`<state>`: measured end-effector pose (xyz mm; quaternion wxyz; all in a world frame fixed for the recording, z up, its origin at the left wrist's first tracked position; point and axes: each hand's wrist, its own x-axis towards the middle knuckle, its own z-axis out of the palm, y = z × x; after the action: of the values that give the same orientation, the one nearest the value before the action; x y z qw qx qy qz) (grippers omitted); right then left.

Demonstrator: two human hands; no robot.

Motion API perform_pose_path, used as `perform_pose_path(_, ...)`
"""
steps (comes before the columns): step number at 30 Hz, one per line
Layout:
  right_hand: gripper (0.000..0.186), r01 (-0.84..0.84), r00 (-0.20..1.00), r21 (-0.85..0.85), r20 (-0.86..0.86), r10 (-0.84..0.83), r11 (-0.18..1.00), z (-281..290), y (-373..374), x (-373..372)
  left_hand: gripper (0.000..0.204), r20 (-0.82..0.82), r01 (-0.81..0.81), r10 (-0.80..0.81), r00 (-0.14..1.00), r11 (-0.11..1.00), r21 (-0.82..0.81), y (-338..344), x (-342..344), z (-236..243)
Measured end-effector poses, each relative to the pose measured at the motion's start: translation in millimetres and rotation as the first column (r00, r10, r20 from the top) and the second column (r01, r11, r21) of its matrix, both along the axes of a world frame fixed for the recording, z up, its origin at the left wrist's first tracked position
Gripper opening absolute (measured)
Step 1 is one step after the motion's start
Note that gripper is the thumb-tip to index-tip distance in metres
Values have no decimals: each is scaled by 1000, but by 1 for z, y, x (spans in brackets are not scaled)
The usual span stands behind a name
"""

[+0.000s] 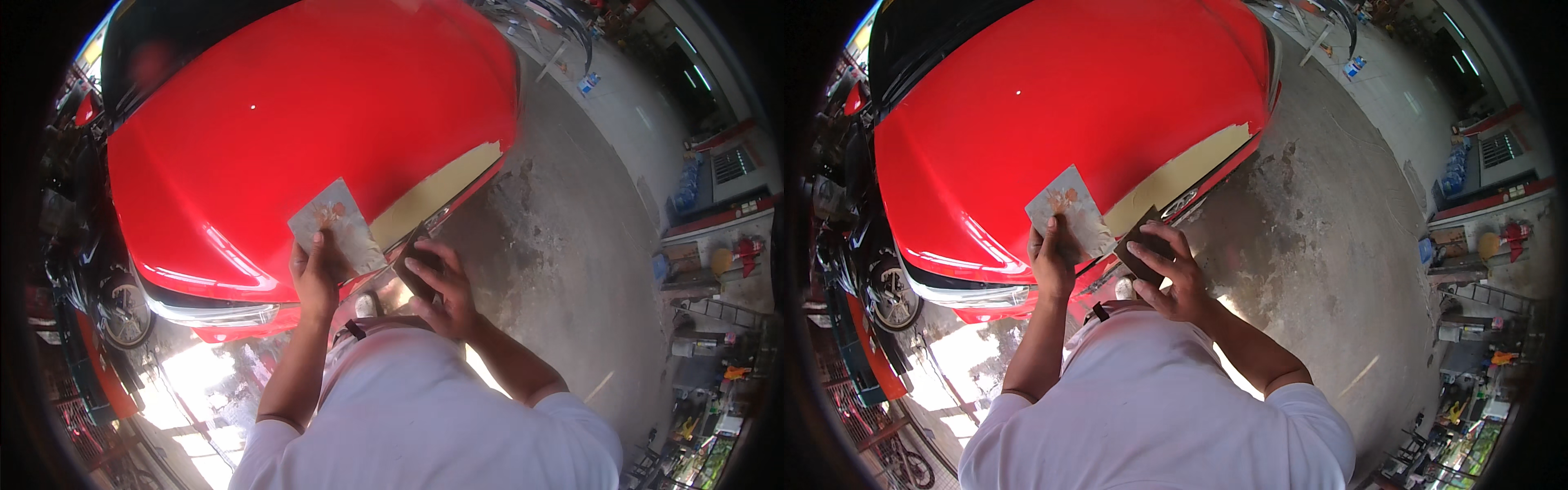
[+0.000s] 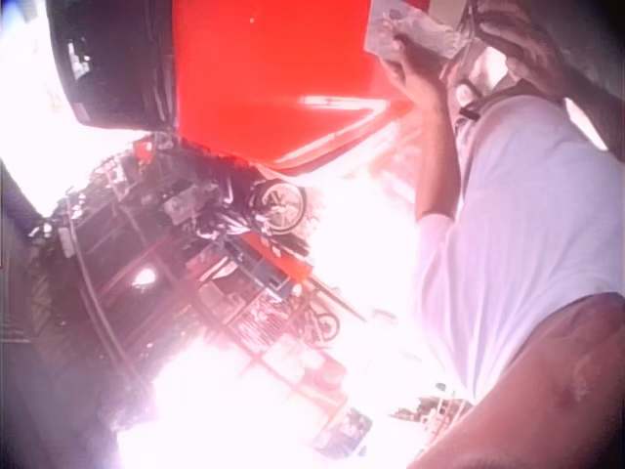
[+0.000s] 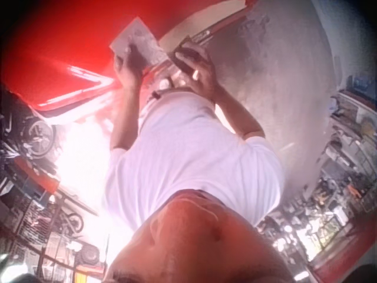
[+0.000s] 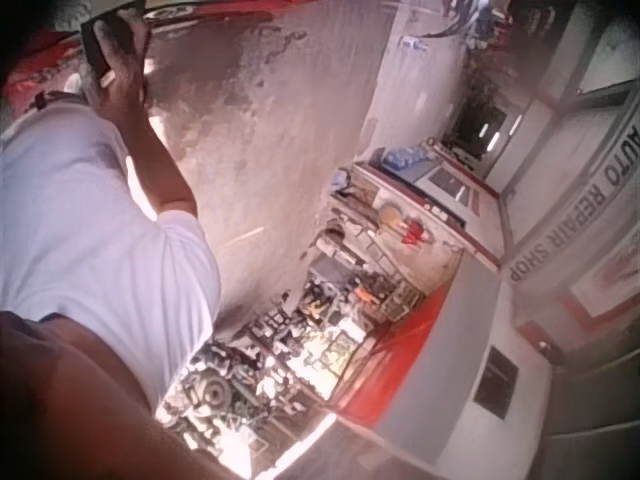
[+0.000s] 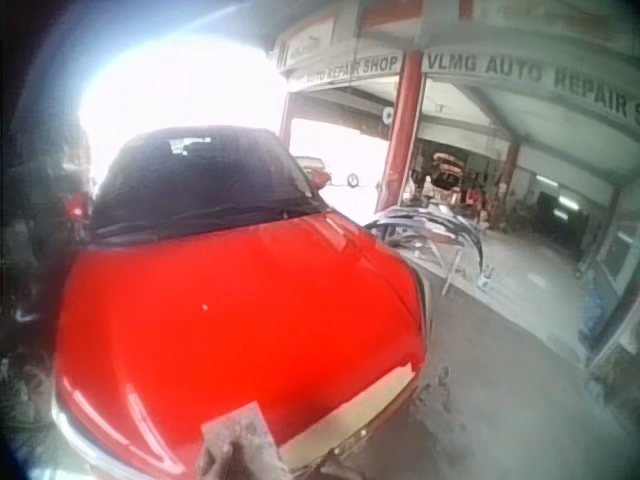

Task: The person sits on the floor, opens a paint can, and squeezes filler onto a metal mixing board. They mix the filler with a putty knife, then walk to a red car and apply the filler to a sanded area on the front bumper.

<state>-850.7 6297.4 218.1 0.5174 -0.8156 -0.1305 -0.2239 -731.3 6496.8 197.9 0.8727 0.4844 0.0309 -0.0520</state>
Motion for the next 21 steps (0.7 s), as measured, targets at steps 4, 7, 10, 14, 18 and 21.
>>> perform_pose_path(4,43,-190,978,81,99,182,978,41,3,-7,32,-50,249,-274,960,926,-283,-43,-8,18)
perform_pose_path(7,43,-1,1000,-185,3,2,983,34,-25,-28,33,3,352,-367,930,890,-291,-57,-19,28)
perform_pose_path(10,46,123,982,-565,-48,-181,816,35,-66,-54,31,61,394,-392,918,884,-252,-62,-33,29)
perform_pose_path(14,50,266,936,-691,20,-351,672,46,-85,-80,28,190,439,-459,868,887,140,-63,-54,34)
perform_pose_path(18,49,246,959,-598,39,-279,762,51,-57,-83,29,385,264,-467,796,841,473,-73,-85,43)
perform_pose_path(21,50,181,975,-540,-12,-223,822,19,-53,-86,31,359,164,-336,871,887,431,-60,-79,57)
